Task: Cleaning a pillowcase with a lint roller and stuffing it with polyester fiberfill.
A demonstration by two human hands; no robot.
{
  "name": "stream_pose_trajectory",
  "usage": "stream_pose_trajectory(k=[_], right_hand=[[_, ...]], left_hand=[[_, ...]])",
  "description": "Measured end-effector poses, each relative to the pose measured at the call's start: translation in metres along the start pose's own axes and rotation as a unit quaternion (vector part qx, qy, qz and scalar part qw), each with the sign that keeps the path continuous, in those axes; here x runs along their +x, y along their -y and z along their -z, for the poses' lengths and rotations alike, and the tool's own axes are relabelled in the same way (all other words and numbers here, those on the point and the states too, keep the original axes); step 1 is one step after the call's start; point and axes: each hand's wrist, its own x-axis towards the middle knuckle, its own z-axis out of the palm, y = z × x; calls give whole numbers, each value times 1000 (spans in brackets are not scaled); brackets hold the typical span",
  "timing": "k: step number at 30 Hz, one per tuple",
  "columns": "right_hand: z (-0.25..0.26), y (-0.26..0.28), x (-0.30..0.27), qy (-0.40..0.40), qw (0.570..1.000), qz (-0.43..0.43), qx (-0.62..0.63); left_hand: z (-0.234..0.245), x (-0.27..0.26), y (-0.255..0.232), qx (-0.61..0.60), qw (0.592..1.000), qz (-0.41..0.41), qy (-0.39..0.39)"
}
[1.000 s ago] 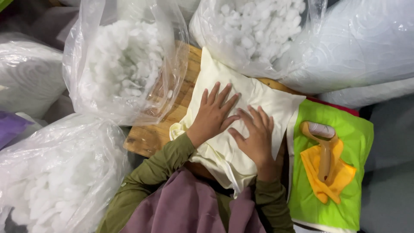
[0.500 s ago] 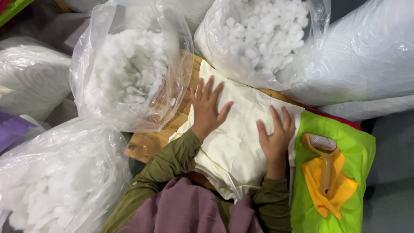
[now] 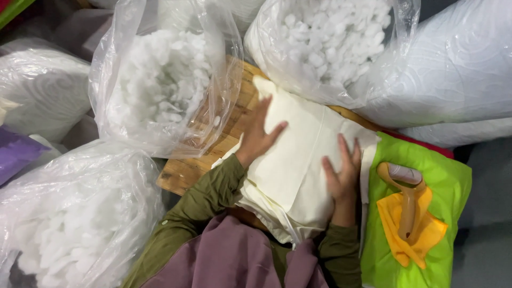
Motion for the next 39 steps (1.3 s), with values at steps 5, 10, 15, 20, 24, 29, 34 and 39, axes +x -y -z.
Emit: stream_pose_trajectory(k=[5, 10, 15, 20, 24, 29, 34, 39], right_hand=[[4, 22, 6, 51, 997, 44, -46], [31, 38, -12, 64, 989, -77, 110], [-15, 44, -28, 101, 993, -26, 48], [45, 56, -36, 76, 996, -16, 35], [19, 29, -73, 99, 995, 1, 29], [2, 41, -77, 99, 993, 56, 2], [38, 44, -99, 91, 989, 74, -95], [3, 33, -122, 91, 980, 104, -144]], left_hand=[[-8, -6, -9, -71, 993, 25, 87], [42, -1, -35, -76, 993, 56, 74], [-3, -49, -42, 3, 989, 10, 145], [57, -26, -53, 21, 995, -67, 73], [57, -66, -42, 26, 993, -40, 111], [41, -96, -55, 92, 970, 56, 220], [70, -102, -67, 46, 978, -36, 200], [51, -126, -68, 168, 939, -109, 280]])
